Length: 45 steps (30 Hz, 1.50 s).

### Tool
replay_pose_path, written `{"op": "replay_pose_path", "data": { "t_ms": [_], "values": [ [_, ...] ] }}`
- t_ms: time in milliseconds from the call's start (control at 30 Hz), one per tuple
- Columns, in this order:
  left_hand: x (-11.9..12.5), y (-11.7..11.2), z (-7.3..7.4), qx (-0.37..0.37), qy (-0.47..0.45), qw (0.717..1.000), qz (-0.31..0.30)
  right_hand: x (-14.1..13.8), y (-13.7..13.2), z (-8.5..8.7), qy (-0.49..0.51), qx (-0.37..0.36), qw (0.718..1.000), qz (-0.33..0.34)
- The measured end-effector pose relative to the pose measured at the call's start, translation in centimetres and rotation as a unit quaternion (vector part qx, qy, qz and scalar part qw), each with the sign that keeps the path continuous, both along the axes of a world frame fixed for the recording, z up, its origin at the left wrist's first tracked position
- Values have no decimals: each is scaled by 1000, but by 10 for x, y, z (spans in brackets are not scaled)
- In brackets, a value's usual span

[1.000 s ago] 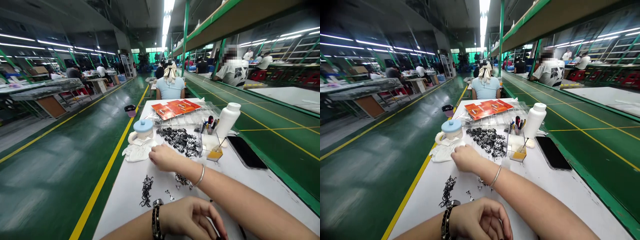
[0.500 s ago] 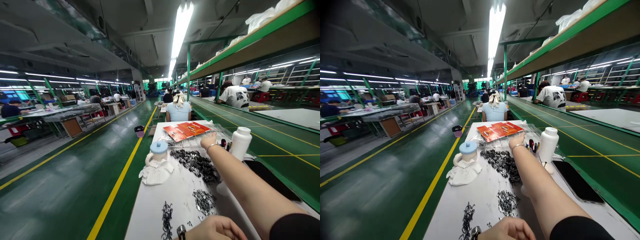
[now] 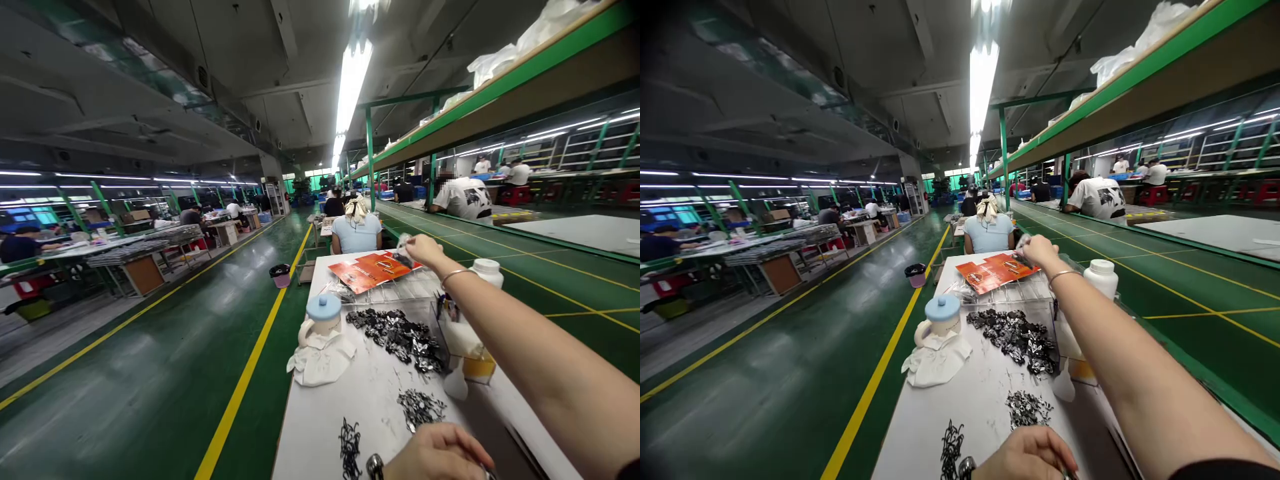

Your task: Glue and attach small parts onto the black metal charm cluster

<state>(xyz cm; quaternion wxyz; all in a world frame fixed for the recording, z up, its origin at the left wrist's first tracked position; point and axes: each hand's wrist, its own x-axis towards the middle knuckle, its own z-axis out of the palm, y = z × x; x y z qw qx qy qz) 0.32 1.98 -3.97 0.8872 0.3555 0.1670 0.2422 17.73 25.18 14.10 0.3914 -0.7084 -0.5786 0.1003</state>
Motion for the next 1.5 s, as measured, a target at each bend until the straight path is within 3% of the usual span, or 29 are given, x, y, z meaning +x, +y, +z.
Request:
{"op": "replay_pose_path", "data": {
  "t_ms": [133, 267, 400, 567, 667, 767, 933, 1033, 1133, 1233, 1367, 1500],
  "values": [
    [-4, 2, 8, 21, -49, 995, 78, 3, -29, 23, 134, 72, 983, 100],
    [-18, 6, 26, 56, -62, 991, 106, -4, -92, 14, 272, 110, 938, 186],
    [-34, 15, 48, 122, -41, 983, 134, 2, -175, -23, 384, 110, 890, 219],
    [-48, 18, 69, 230, 82, 958, 152, 40, -278, -80, 485, 111, 856, 141],
    [-59, -1, 66, 275, 182, 930, 159, 66, -329, -111, 519, 111, 844, 73],
    [-71, -38, 52, 321, 285, 885, 182, 82, -367, -138, 552, 102, 828, 16],
    [-68, -94, 24, 417, 412, 772, 245, 78, -395, -169, 644, 16, 765, -9],
    [-55, -103, 12, 452, 454, 714, 281, 65, -399, -175, 679, -15, 732, 49],
    [-44, -105, 10, 472, 466, 676, 320, 54, -401, -176, 686, -35, 717, 119],
    [-37, -113, 22, 485, 452, 672, 332, 45, -405, -176, 683, -60, 713, 147],
    [-23, -124, 53, 551, 331, 711, 285, 41, -409, -172, 690, -81, 700, 165],
    [-2, -119, 74, 642, 294, 676, 211, 44, -406, -165, 693, -99, 687, 194]
  ]
}}
